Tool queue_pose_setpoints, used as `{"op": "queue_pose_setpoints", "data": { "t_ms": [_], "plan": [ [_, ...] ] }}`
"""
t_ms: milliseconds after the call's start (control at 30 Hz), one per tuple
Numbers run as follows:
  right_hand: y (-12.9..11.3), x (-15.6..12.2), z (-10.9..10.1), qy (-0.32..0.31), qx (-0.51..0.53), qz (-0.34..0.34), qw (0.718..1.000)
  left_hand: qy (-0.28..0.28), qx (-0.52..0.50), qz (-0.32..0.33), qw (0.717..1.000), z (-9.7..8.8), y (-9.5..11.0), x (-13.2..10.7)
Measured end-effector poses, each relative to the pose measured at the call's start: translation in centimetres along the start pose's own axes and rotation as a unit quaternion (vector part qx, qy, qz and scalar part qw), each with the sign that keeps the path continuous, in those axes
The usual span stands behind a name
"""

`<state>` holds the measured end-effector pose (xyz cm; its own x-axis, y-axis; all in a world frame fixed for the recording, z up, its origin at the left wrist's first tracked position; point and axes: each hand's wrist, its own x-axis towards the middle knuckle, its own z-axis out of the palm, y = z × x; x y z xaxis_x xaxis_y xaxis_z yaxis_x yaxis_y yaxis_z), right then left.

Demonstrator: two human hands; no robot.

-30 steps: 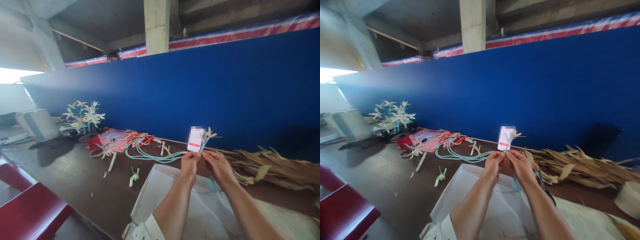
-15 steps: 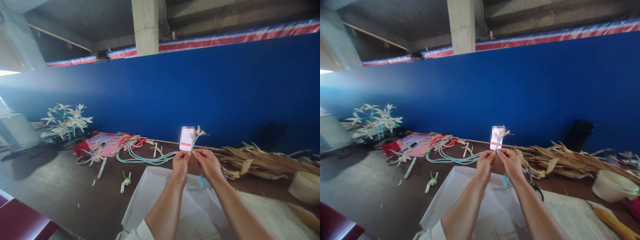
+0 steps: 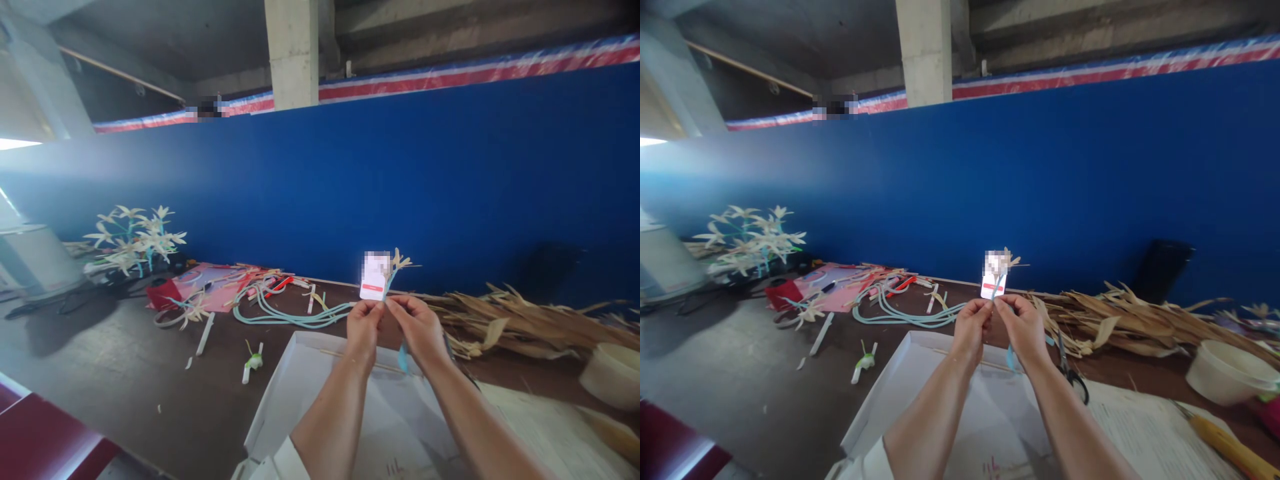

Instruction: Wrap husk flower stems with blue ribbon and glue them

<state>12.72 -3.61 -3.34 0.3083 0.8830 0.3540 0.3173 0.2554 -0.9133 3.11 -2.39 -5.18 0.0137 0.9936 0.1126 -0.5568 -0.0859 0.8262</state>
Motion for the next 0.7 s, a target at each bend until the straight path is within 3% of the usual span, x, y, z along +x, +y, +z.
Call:
{"op": "queue_pose_setpoints", "data": {
  "t_ms": [267,500,633,700],
  "plan": [
    [-0.5,-0.03,0.05,-0.022,0.025,-0.005,0.999,-0.023,-0.051,-0.028,0.998,0.04,0.38,-0.11],
    [-0.79,-0.25,-0.01,-0.005,-0.019,-0.041,0.999,-0.014,-0.045,-0.023,0.999,0.06,0.33,-0.09],
    [-0.89,-0.32,0.02,-0.004,-0.03,-0.054,0.998,0.002,-0.013,-0.012,1.0,0.04,0.21,0.1],
    [-0.95,-0.35,0.04,-0.008,-0.027,-0.059,0.998,0.04,0.022,-0.02,0.999,0.0,0.13,0.23]
  ]
}}
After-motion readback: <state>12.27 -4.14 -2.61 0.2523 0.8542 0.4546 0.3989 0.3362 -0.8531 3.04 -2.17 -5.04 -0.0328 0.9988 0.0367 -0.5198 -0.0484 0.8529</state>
